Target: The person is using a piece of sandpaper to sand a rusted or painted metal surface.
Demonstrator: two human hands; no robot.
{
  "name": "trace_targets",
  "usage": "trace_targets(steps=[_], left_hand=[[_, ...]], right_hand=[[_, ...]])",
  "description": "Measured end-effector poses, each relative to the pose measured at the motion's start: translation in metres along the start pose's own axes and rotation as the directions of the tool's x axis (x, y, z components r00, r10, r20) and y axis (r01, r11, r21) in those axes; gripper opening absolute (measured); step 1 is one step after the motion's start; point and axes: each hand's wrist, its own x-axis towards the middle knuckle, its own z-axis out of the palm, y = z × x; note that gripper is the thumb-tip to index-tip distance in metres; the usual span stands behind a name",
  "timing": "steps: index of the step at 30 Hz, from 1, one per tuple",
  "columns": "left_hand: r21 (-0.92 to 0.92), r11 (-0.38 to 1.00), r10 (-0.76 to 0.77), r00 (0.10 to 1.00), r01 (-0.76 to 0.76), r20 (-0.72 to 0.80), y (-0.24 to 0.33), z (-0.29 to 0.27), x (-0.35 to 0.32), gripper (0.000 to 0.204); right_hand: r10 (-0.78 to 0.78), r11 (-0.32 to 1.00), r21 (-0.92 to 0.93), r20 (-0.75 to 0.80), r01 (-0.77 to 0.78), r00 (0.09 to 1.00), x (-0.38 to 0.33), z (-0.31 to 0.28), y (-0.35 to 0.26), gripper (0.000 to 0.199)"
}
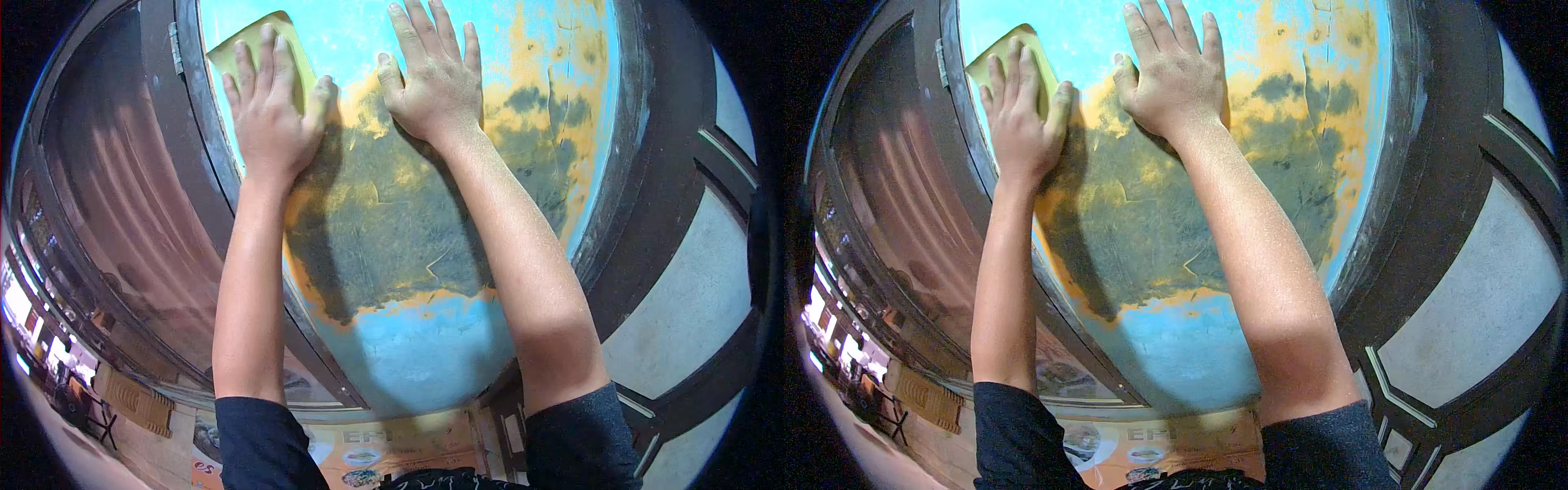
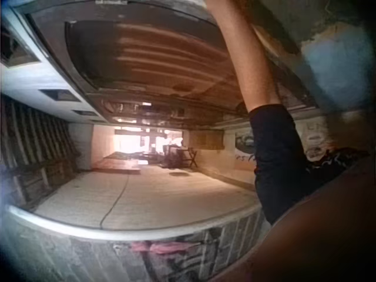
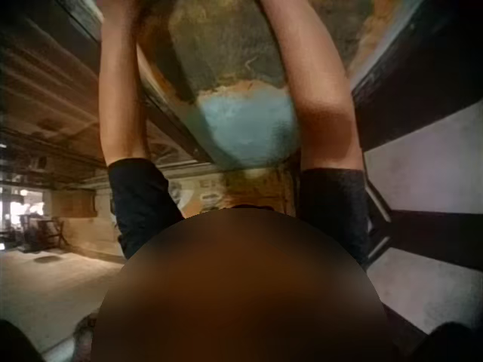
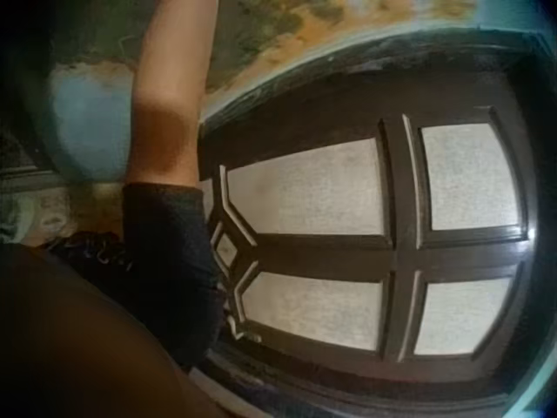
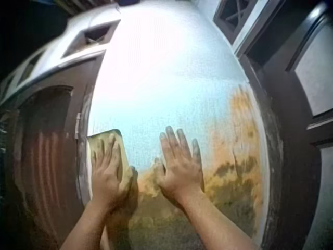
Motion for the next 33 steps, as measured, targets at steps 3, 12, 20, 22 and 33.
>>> trace_targets(steps=[3,12,20,22,33], left_hand=[[-0.06,0.994,0.091,0.995,-0.088,0.039,0.024,0.011,-0.003,0.068],[0.01,0.999,-0.053,0.998,0.054,-0.045,-0.001,0.006,-0.004,0.08],[-0.049,0.99,0.13,0.991,-0.129,0.026,0.032,0.012,-0.006,0.075],[-0.065,0.983,0.176,0.982,-0.171,0.072,0.039,0.01,-0.009,0.072],[0.053,0.986,-0.16,0.987,0.161,-0.018,0.007,0.008,0.004,0.081]], right_hand=[[0.012,0.999,0.053,0.023,-0.013,1.0,-0.001,0.0,0.006,0.066],[-0.071,0.992,-0.115,-0.097,0.06,0.993,-0.003,0.015,0.014,0.068],[0.04,0.999,0.017,0.059,-0.041,0.997,0.0,-0.003,0.0,0.068],[-0.004,0.997,-0.081,0.0,0.004,1.0,-0.003,0.004,0.006,0.067],[-0.044,0.998,-0.044,-0.075,0.041,0.996,-0.002,0.018,0.015,0.067]])
